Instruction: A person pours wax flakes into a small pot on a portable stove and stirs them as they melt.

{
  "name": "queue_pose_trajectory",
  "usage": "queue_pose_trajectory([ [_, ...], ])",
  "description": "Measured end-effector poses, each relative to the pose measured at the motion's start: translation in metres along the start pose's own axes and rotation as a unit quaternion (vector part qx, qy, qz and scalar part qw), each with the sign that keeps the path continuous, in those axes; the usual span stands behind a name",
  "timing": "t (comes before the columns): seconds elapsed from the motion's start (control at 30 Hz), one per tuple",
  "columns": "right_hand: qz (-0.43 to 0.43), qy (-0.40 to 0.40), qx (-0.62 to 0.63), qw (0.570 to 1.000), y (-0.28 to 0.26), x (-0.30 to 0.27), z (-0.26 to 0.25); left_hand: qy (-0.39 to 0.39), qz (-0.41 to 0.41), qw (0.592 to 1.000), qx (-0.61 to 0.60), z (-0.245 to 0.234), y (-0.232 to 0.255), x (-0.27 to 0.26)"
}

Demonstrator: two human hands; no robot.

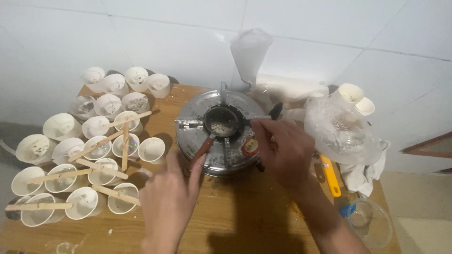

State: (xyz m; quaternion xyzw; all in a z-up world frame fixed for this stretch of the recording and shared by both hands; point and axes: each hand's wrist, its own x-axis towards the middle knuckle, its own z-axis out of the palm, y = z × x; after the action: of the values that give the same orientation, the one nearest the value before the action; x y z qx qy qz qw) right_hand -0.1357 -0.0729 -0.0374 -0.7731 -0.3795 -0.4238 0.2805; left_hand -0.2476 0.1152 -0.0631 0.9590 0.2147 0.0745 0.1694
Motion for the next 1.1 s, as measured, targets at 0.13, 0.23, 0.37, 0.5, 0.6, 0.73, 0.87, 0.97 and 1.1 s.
queue_pose_trajectory([
  [0.13,0.008,-0.043,0.015,0.999,0.006,0.018,0.013,-0.018,0.005,1.0,-0.011,0.016,-0.006,0.006],
  [0.23,0.086,-0.17,-0.016,0.982,0.013,0.026,0.019,-0.067,0.008,0.997,-0.038,0.022,-0.006,0.013],
  [0.37,0.083,-0.245,-0.007,0.966,0.028,0.033,0.022,0.001,0.01,0.997,-0.081,0.033,-0.01,0.016],
  [0.5,0.1,-0.278,-0.016,0.955,0.033,0.04,0.015,0.062,0.088,0.986,-0.129,0.033,-0.012,0.015],
  [0.6,0.036,-0.221,0.02,0.974,0.031,0.049,0.008,0.074,0.108,0.983,-0.128,0.041,-0.016,0.018],
  [0.73,0.001,-0.185,0.056,0.981,0.034,0.053,0.007,0.141,0.139,0.978,-0.064,0.051,-0.019,0.02],
  [0.87,0.008,-0.17,0.085,0.982,0.033,0.055,0.003,0.17,0.164,0.972,-0.008,0.057,-0.022,0.02],
  [0.97,0.024,-0.201,0.075,0.976,0.032,0.053,0.002,0.182,0.173,0.968,0.006,0.063,-0.025,0.02],
  [1.1,0.04,-0.253,0.032,0.966,0.035,0.05,0.007,0.176,0.167,0.97,0.004,0.064,-0.026,0.021],
])
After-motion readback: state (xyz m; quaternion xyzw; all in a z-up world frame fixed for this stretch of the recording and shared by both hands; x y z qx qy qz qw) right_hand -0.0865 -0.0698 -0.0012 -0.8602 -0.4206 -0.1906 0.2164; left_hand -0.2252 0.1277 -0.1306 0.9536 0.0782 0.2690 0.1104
